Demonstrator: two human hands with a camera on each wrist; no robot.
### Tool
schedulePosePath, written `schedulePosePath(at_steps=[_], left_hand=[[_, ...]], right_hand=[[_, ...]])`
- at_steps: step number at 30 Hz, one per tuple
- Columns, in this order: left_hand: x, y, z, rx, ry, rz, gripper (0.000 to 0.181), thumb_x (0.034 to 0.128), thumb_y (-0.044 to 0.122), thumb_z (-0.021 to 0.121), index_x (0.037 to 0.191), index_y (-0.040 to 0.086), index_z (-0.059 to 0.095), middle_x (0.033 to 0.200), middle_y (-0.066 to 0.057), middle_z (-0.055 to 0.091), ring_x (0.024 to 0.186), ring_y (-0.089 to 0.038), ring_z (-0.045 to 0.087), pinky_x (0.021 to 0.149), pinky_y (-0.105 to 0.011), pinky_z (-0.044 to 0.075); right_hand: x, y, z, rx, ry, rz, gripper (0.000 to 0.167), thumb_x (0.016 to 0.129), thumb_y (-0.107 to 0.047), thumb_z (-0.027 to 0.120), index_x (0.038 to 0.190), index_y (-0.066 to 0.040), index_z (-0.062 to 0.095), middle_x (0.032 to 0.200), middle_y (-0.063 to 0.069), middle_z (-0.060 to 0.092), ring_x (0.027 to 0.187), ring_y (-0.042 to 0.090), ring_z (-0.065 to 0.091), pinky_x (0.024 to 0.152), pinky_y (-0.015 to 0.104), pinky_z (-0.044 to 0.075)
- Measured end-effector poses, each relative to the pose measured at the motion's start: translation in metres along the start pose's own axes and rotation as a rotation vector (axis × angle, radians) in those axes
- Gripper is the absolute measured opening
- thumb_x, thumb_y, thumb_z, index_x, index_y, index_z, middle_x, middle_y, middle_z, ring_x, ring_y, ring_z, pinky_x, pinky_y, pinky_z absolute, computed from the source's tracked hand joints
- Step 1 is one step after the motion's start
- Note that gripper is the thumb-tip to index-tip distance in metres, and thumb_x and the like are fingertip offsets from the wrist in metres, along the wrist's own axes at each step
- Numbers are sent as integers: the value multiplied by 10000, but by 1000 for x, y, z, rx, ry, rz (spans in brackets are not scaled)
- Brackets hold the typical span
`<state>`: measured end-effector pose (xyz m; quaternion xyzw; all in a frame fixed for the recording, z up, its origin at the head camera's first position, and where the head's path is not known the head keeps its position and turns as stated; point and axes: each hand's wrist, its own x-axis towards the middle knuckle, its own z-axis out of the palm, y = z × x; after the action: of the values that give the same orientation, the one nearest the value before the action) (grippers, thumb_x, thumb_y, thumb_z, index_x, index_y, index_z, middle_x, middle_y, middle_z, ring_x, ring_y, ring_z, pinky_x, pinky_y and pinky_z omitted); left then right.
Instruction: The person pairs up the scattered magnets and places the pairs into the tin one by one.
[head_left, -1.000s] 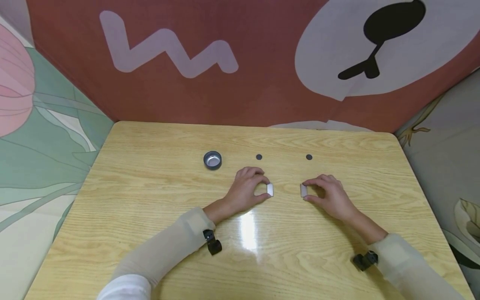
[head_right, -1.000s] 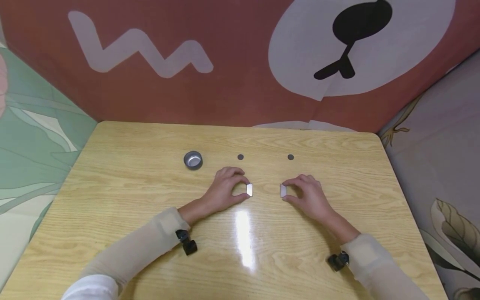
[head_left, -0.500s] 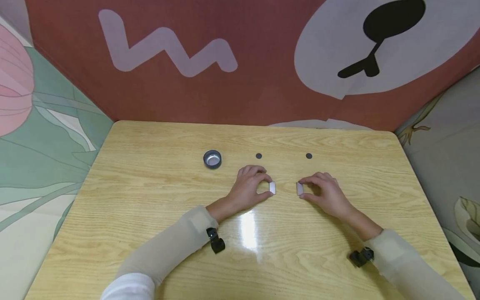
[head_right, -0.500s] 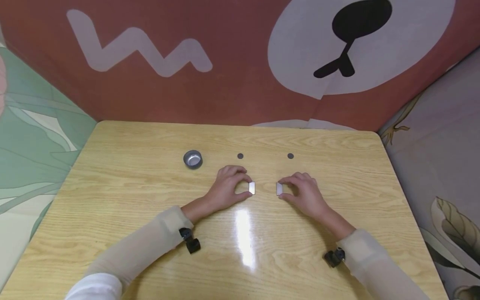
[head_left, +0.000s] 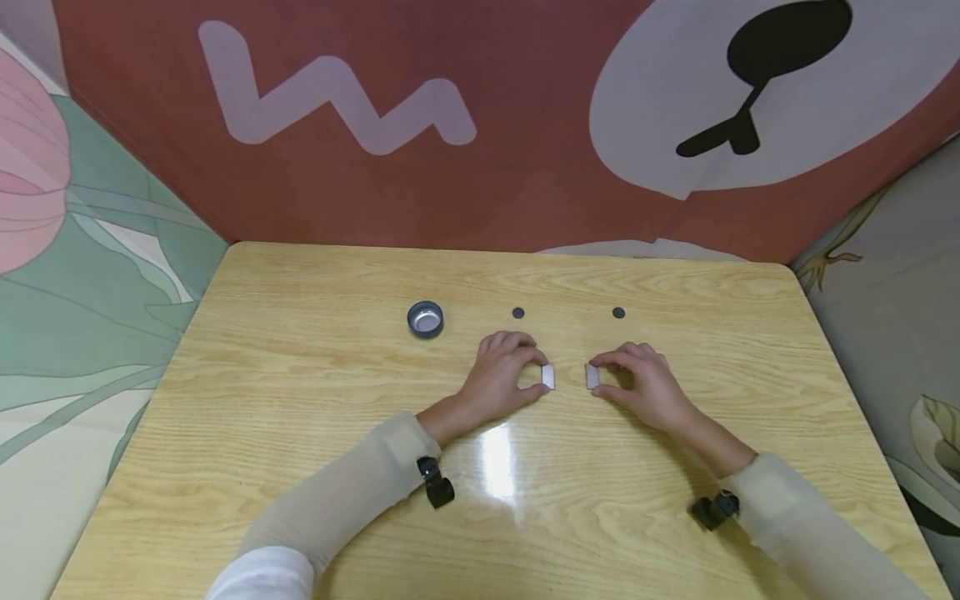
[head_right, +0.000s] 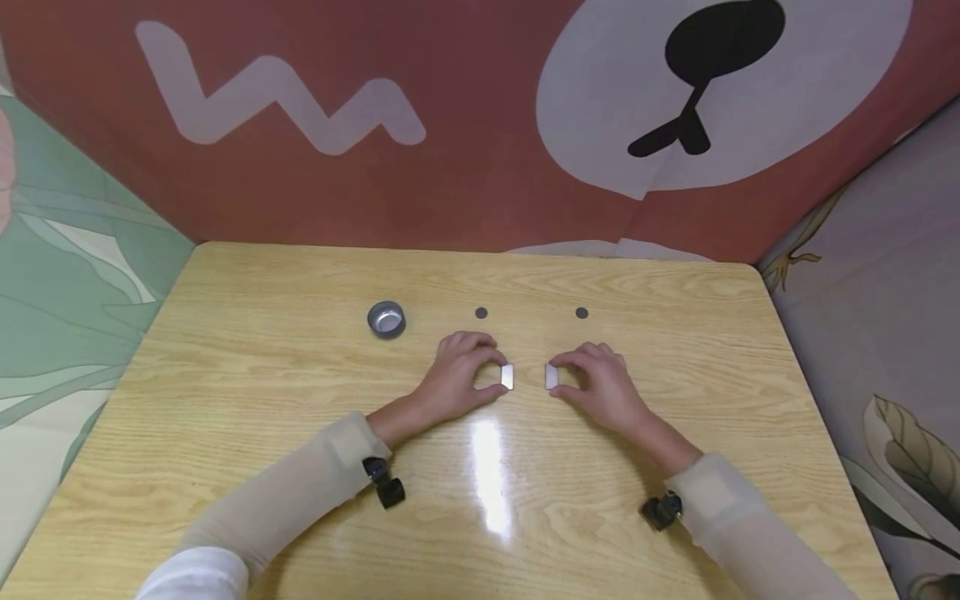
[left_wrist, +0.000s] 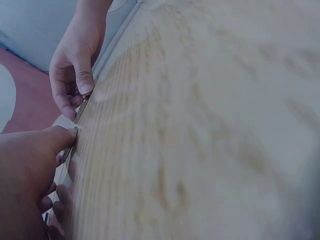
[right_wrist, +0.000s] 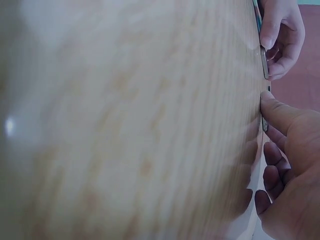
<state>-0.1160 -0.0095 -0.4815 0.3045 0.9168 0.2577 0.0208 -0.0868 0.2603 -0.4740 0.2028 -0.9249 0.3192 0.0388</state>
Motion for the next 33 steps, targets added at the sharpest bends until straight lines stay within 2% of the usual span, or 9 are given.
schedulePosePath(at_steps=[6,20,33], left_hand=[[1,0,2,2,4,4,355,902,426,772,1179,208,731,1257,-2,590,1166,-199,473,1095,-443,316],[5,4,3,14,-10,-23,353,897,444,767,1173,229,723,1242,23,585,1147,-180,473,1085,-434,313],[11,15,6,26,-16,-50,361,892,429,761,1180,218,712,1248,22,582,1135,-176,469,1079,-445,312]], right_hand=[[2,-2,2,8,-12,-2,381,765,-106,901,1117,-91,758,922,-1,634,885,204,501,783,396,306],[8,-5,6,11,-40,-7,357,798,-141,889,1128,-106,758,958,-3,652,910,205,522,799,406,340],[13,-11,12,-11,-24,-35,348,759,-103,889,1077,-82,750,945,17,658,887,207,526,808,425,350]])
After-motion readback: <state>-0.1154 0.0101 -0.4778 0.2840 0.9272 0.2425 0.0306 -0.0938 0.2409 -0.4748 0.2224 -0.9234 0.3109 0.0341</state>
